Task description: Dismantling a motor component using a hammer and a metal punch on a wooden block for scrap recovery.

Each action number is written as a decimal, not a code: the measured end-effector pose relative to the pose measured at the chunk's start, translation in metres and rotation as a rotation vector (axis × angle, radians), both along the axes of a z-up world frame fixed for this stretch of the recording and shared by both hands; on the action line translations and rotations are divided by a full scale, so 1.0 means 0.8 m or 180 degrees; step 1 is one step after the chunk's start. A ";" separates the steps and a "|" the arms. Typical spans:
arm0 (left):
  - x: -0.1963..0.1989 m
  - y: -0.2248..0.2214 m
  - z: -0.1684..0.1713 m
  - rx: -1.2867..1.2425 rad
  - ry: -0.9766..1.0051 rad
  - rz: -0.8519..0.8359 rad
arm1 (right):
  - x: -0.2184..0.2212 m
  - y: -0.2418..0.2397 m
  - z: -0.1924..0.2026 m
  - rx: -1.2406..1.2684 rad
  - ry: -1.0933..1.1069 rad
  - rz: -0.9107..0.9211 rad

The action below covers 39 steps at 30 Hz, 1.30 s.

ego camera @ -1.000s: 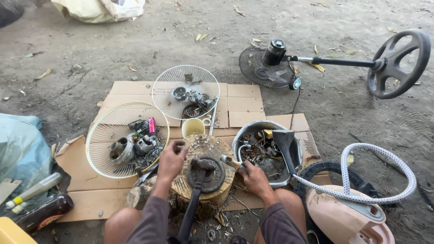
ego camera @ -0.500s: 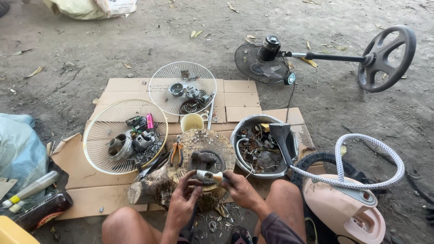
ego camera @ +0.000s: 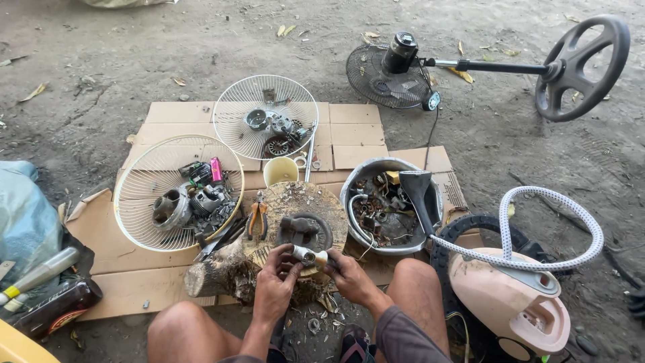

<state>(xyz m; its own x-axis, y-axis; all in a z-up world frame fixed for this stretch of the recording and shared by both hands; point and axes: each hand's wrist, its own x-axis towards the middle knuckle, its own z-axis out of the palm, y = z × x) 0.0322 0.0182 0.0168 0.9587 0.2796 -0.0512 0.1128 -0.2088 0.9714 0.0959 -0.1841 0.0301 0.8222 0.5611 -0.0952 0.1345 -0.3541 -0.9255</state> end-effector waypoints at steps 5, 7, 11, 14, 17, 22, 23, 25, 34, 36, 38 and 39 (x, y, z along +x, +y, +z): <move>0.002 -0.002 0.004 0.0034 -0.0004 -0.0002 | 0.003 -0.003 -0.002 -0.0021 0.0289 0.0224; 0.003 -0.002 0.003 0.0048 -0.0025 -0.0016 | 0.006 -0.003 -0.005 -0.0054 0.0341 0.0253; 0.005 -0.002 0.001 0.0182 0.0031 -0.0003 | 0.010 -0.004 -0.011 -0.0196 0.0450 0.0407; 0.009 0.003 -0.029 0.0964 -0.0240 -0.0009 | 0.013 0.000 -0.014 -0.0300 0.0421 0.0273; 0.012 0.001 -0.039 0.1939 -0.0545 -0.0131 | 0.015 0.005 -0.013 -0.0487 0.0243 0.0006; 0.019 -0.004 -0.049 0.2498 -0.0536 -0.0158 | 0.020 0.003 -0.019 -0.0912 -0.0354 -0.0242; 0.021 -0.004 -0.061 0.2484 -0.0409 -0.0170 | 0.020 0.003 -0.026 -0.1054 -0.0368 -0.0262; 0.026 0.001 -0.075 0.2474 -0.0293 -0.0170 | 0.023 0.000 -0.036 -0.1189 -0.0396 -0.0277; 0.095 0.110 -0.173 0.2711 0.0655 0.0811 | 0.036 -0.017 -0.075 -0.1762 0.0117 -0.0481; 0.118 0.106 -0.145 0.3299 0.0834 0.0384 | 0.032 -0.018 -0.070 -0.1855 0.0326 -0.0572; 0.135 0.106 -0.148 0.2997 0.1197 0.0173 | 0.028 -0.018 -0.085 -0.1838 0.0625 -0.0551; 0.148 0.115 -0.145 0.2772 0.1536 0.0001 | 0.031 -0.010 -0.092 -0.1726 0.0902 -0.0519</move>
<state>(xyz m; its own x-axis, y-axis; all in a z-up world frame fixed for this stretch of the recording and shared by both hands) 0.1508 0.1099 -0.0993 0.8892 0.4052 -0.2124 0.4555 -0.8270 0.3294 0.1205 -0.1919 -0.0432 0.7943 0.2415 -0.5575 -0.1849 -0.7780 -0.6004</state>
